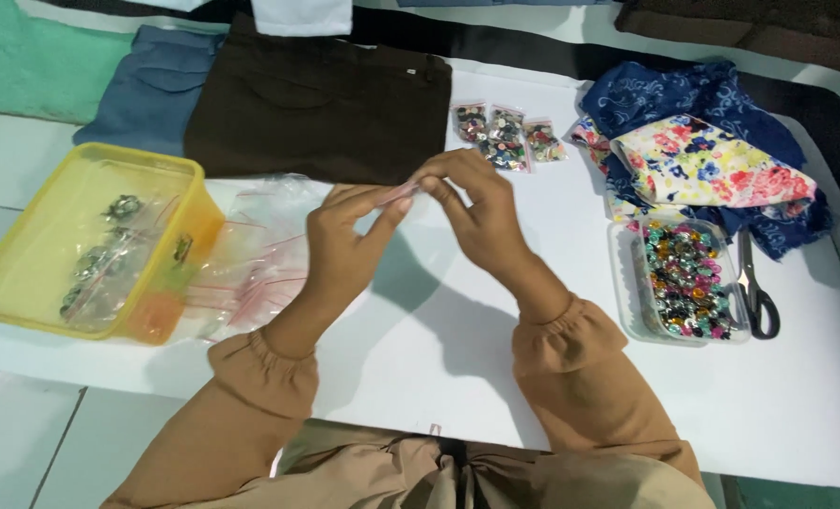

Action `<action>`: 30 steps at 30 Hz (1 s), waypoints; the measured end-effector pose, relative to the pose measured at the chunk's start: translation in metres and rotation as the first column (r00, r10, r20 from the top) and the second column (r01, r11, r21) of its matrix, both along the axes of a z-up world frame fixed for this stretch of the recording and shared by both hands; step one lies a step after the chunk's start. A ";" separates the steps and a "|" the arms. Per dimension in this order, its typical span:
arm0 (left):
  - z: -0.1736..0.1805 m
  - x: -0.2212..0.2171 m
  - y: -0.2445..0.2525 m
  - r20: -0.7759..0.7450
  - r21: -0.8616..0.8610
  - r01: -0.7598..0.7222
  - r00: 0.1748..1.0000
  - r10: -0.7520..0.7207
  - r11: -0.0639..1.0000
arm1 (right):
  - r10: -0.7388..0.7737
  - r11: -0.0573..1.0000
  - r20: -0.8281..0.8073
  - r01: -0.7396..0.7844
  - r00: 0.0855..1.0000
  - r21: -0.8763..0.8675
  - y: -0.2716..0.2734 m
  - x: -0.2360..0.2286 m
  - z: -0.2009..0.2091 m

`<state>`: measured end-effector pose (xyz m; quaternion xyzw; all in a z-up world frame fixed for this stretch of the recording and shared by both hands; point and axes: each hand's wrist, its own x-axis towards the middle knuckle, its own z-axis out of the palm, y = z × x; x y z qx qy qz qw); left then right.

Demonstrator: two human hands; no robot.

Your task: The person picks up individual small buttons from a container and places them into small plastic bags.

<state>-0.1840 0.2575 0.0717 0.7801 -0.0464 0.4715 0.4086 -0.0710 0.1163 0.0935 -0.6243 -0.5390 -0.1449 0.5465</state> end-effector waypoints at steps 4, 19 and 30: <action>-0.019 0.040 -0.014 0.004 -0.005 0.032 0.999 -0.032 0.999 | -0.073 0.996 -0.017 0.072 0.997 -0.054 -0.026 0.022 -0.001; -0.095 0.072 -0.011 -0.098 0.244 -0.206 0.967 0.235 0.948 | -0.132 0.907 -0.082 0.087 0.988 -0.413 -0.043 0.025 -0.005; -0.064 0.056 -0.035 -0.124 0.379 -0.168 0.965 0.230 0.910 | -0.237 0.768 -0.155 0.087 0.959 -0.634 -0.040 0.034 -0.028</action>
